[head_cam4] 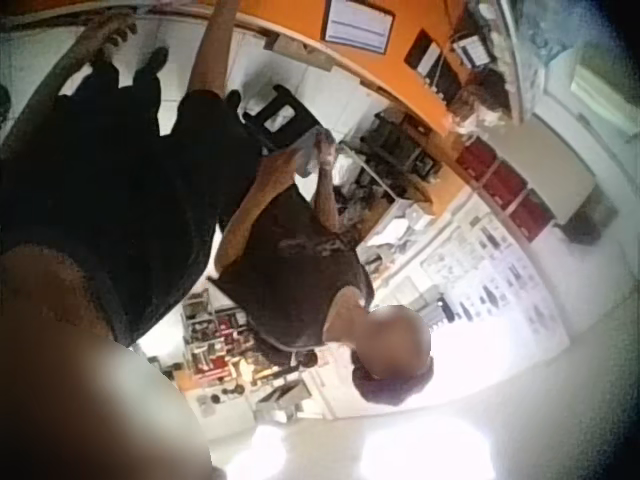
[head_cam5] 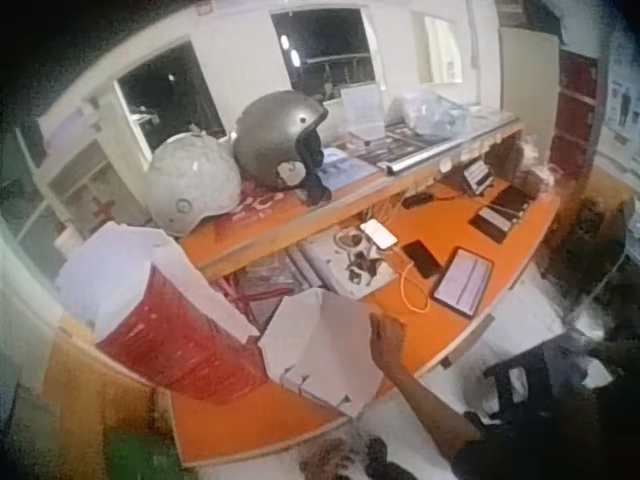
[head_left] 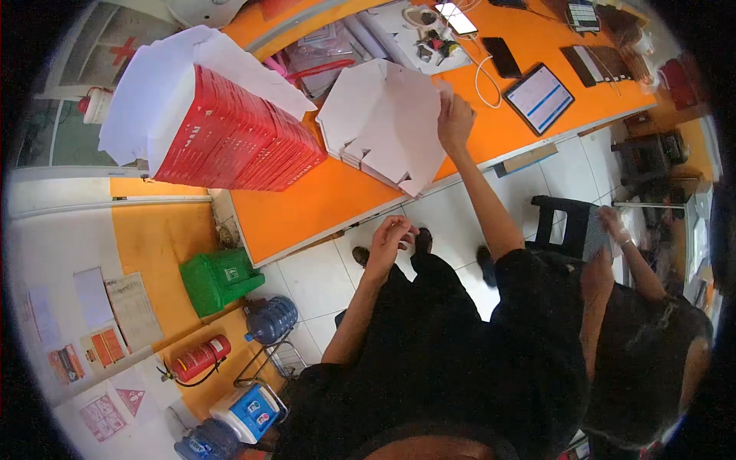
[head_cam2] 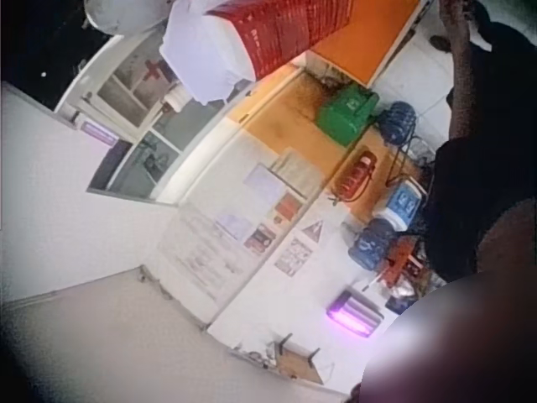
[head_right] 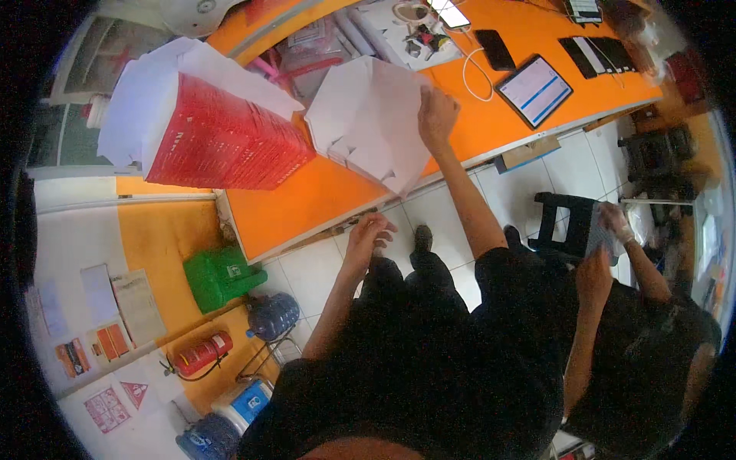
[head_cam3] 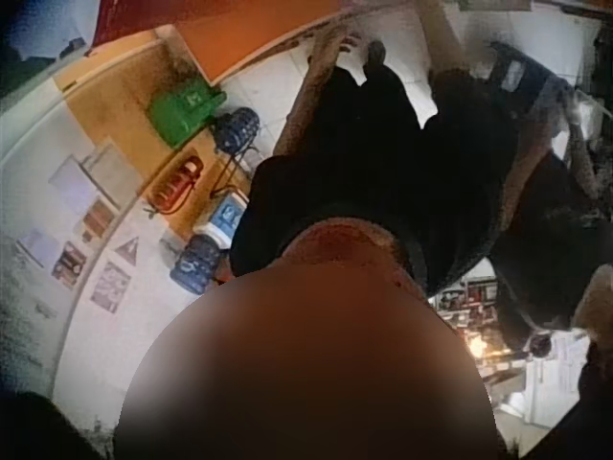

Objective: The person assembles multiple red and white cardboard boxes by folding and stacking them on an orange counter. Later, the person puts on a disposable glove, retrieves cooked chicken from a heated display, and cuts it into pieces on a cutting board using a knife.

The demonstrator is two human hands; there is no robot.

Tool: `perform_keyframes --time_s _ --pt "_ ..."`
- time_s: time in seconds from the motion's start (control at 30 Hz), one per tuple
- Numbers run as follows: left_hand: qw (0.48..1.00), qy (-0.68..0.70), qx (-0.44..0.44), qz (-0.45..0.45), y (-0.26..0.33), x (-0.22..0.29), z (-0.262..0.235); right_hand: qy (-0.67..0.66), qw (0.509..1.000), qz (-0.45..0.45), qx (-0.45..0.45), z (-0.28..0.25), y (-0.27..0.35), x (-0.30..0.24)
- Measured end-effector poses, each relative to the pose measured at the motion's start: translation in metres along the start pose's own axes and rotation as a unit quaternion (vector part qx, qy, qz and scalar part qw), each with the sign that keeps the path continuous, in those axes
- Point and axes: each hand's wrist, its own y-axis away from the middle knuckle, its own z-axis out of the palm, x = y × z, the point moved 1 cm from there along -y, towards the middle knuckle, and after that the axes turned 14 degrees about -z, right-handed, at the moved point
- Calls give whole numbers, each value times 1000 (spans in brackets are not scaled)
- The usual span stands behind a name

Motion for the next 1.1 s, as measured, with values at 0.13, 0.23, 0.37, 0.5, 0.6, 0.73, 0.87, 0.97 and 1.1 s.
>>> perform_keyframes --time_s 0.13,0.23,0.37,0.5,0.6,0.73,0.87,0.97,1.1 --pt "999 27 17 17 6 10 -8 -152 979 123 53 -17 -23 -52" --pt "996 43 40 67 15 36 -26 -169 983 24 69 -56 -23 -107" --pt "981 98 -21 165 28 85 -45 -109 975 -153 115 -103 -2 -148" --pt "969 159 -109 153 58 130 -28 -91 945 -310 45 -174 16 -164" --pt "923 337 -147 110 70 143 -10 -157 868 -468 -46 -211 41 -179" --pt "943 292 -65 145 51 100 -19 -284 946 -129 -85 -226 77 -196" --pt "879 421 -83 207 73 86 5 -378 921 65 71 -222 93 -227" --pt "900 331 -108 262 93 73 -2 -174 951 -248 55 -231 97 -232" --pt "927 217 -111 283 125 70 -18 -25 941 -283 -186 -257 93 -270"
